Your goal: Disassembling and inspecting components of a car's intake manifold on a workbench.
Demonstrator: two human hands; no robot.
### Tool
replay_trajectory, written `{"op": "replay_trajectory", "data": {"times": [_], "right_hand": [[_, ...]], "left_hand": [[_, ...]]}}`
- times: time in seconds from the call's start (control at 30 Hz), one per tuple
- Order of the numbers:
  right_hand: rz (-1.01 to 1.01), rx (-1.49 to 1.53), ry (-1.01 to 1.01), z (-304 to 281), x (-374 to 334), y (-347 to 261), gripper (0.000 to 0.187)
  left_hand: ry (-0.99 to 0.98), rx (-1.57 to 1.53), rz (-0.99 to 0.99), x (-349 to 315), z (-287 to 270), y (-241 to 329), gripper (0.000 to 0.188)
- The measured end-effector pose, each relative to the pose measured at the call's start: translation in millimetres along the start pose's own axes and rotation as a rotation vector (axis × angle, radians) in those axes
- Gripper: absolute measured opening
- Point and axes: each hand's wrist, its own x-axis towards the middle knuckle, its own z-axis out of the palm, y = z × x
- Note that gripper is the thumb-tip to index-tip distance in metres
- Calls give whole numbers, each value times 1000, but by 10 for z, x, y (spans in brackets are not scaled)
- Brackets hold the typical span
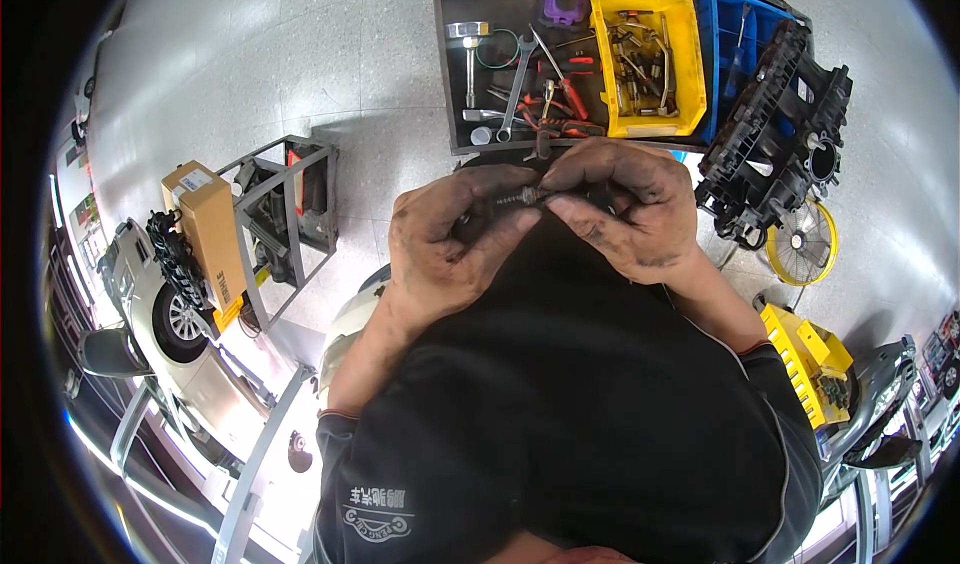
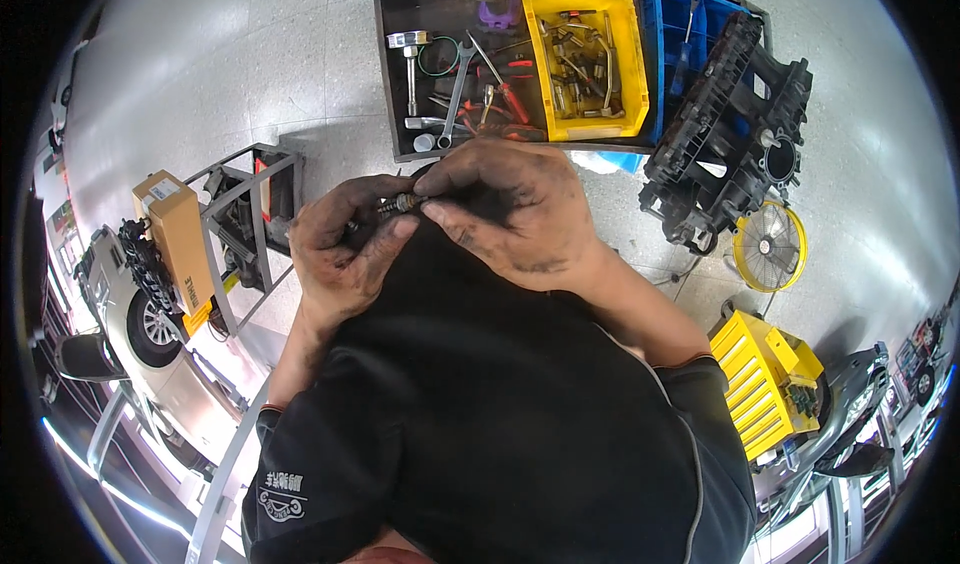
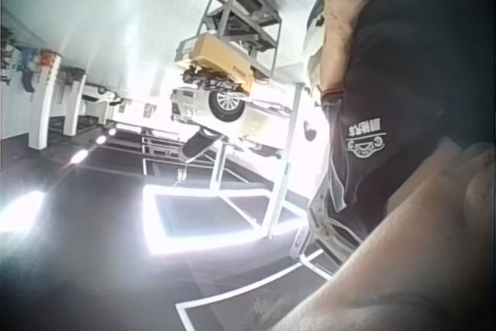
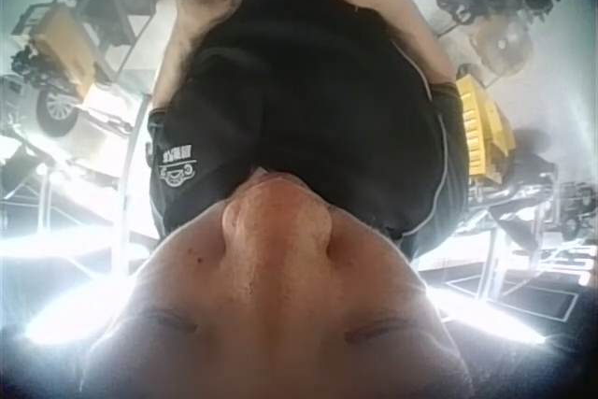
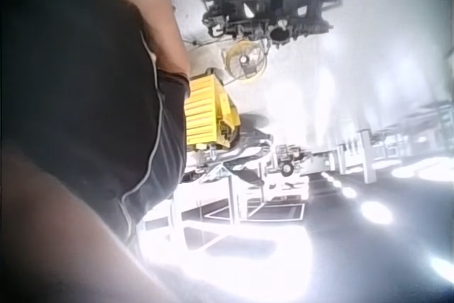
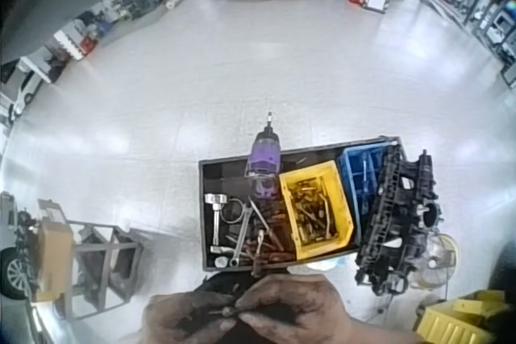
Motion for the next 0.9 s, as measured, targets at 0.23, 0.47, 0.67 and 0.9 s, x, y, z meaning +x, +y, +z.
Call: {"op": "replay_trajectory", "data": {"times": [0.23, 0.47, 0.67, 0.9], "right_hand": [[72, 129, -15, 2, -2, 30, 19], [86, 121, -78, -27, 16, 40, 18], [70, 144, -48, 3, -8, 64, 16], [82, 153, -39, 4, -19, 51, 13]], "left_hand": [[61, 7, 127, 1, 18, -42, 28], [67, -22, 165, 15, 37, -75, 28], [60, -36, 165, 22, 23, -71, 28], [54, -23, 180, 25, 16, -58, 27]]}}
